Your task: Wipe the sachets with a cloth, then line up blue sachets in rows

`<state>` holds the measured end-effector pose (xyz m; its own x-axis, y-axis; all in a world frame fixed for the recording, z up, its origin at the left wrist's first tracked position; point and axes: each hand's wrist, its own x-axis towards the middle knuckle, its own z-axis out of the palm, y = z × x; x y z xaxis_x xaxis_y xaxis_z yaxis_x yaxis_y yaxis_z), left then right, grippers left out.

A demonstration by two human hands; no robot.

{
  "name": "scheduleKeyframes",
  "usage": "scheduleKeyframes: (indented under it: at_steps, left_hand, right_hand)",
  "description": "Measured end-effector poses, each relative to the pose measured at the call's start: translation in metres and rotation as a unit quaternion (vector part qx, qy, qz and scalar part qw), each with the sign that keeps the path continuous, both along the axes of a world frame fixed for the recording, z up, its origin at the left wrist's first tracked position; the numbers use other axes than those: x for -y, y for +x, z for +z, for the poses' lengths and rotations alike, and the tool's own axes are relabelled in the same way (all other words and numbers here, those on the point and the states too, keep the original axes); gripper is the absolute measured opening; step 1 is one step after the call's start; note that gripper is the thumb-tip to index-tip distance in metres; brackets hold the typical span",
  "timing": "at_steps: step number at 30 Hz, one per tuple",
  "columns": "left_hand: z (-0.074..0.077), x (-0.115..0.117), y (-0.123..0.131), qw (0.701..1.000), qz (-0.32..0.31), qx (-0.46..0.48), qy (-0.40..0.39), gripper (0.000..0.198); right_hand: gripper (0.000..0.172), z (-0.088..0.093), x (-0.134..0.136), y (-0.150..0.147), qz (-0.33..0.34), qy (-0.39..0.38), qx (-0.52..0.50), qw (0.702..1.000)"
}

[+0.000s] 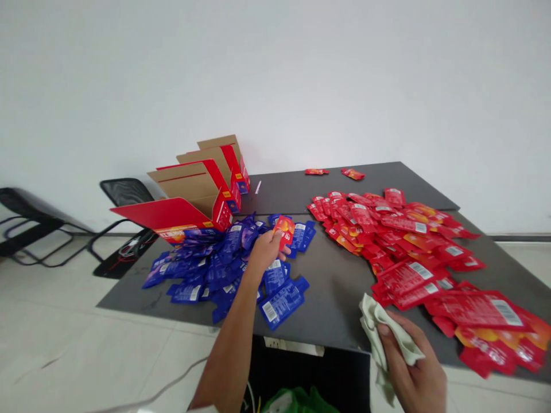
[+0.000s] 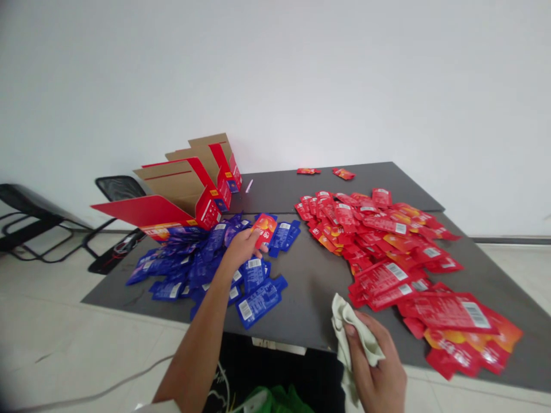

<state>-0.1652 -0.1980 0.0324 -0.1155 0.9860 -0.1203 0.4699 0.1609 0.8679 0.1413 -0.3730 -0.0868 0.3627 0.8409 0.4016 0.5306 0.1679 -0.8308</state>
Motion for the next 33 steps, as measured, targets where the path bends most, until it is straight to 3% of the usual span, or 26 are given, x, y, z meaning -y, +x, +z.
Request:
scheduleKeyframes:
  at_steps: [3,7,14,20,26,30,33]
  left_hand:
    - [0.002,0.007,0.016,1.0,-0.024,0.014,0.007,0.037]
    - [0.013,0.011,0.058,0.991,-0.098,0.091,0.004,0.038]
    - [0.024,0.023,0.153,0.942,-0.264,0.199,-0.059,0.029]
    - [0.021,0.029,0.205,0.9,-0.381,0.169,-0.125,0.026]
    - [0.002,0.012,0.234,0.895,-0.396,0.144,-0.143,0.026]
    - [-0.022,0.003,0.236,0.912,-0.373,0.113,-0.127,0.024]
    - [-0.039,-0.001,0.233,0.923,-0.357,0.105,-0.1,0.012]
  right_hand:
    - [0.041,-0.001,-0.001,0.0,0.011,0.014,0.009,1.0]
    - [0.034,0.001,-0.001,-0.002,0.021,0.039,0.013,0.999]
    - [0.025,0.002,0.002,-0.004,0.042,0.066,0.019,0.997]
    - [0.024,0.009,0.005,0.003,0.113,0.066,0.026,0.991]
    - [0.022,0.014,0.007,0.004,0.133,0.08,0.028,0.988]
    - [0.026,0.015,0.007,0.005,0.144,0.1,0.035,0.984]
    - [0.026,0.015,0.006,0.005,0.145,0.101,0.036,0.984]
